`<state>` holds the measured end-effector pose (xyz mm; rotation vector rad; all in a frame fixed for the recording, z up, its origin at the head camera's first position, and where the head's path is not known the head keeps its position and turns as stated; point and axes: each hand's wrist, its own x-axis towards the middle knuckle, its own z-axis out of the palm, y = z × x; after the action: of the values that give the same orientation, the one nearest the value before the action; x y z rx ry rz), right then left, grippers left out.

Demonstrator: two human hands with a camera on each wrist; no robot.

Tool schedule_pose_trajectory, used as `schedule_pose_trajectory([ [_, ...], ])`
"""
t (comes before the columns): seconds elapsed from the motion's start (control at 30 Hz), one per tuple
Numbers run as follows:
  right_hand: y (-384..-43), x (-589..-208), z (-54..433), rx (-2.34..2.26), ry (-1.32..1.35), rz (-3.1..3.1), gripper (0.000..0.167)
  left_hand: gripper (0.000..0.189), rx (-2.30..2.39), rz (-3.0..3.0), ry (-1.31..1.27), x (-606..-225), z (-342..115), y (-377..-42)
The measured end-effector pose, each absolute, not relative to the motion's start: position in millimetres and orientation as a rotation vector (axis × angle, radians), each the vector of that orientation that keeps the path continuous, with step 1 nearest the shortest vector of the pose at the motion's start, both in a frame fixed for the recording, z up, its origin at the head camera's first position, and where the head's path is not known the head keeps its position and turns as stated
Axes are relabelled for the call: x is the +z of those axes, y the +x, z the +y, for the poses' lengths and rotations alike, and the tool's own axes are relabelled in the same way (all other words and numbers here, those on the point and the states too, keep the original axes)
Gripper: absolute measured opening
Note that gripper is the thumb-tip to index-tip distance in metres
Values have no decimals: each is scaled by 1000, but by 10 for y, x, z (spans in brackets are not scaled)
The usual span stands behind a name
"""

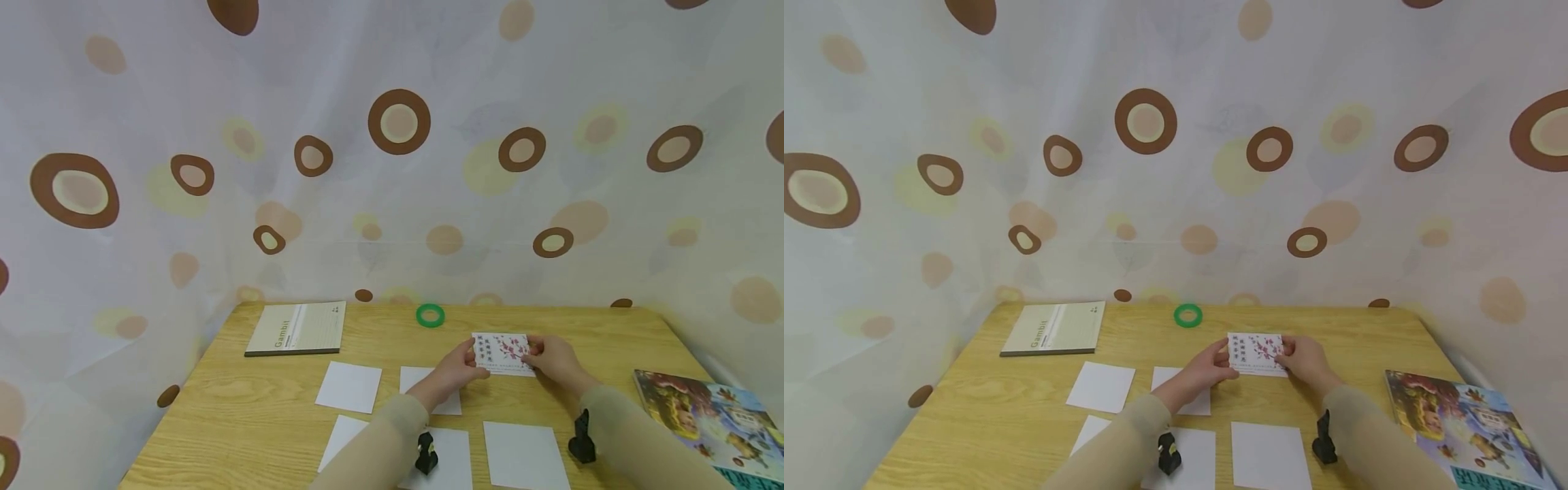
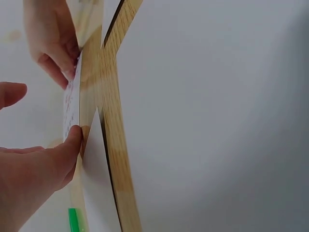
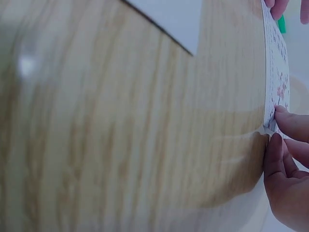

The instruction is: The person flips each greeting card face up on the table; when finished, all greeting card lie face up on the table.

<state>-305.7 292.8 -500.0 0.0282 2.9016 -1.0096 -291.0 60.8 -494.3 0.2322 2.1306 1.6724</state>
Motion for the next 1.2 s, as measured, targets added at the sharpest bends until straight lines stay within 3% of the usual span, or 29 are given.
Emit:
schedule_pose_trajectory([
  [0.27, -3048, -4964, 2990, -1093, 20, 2865, 56, 82, 1681, 2118, 235, -4938, 594, -2938],
  [0.77, -2878, -4876, 3199, -1492, -79, 2462, 75, 88, 1660, 2053, 285, -4877, 420, -2871],
  [1.2, -2603, -4732, 3270, -1613, -192, 2284, 78, 88, 1573, 2002, 399, -4733, 316, -2628],
])
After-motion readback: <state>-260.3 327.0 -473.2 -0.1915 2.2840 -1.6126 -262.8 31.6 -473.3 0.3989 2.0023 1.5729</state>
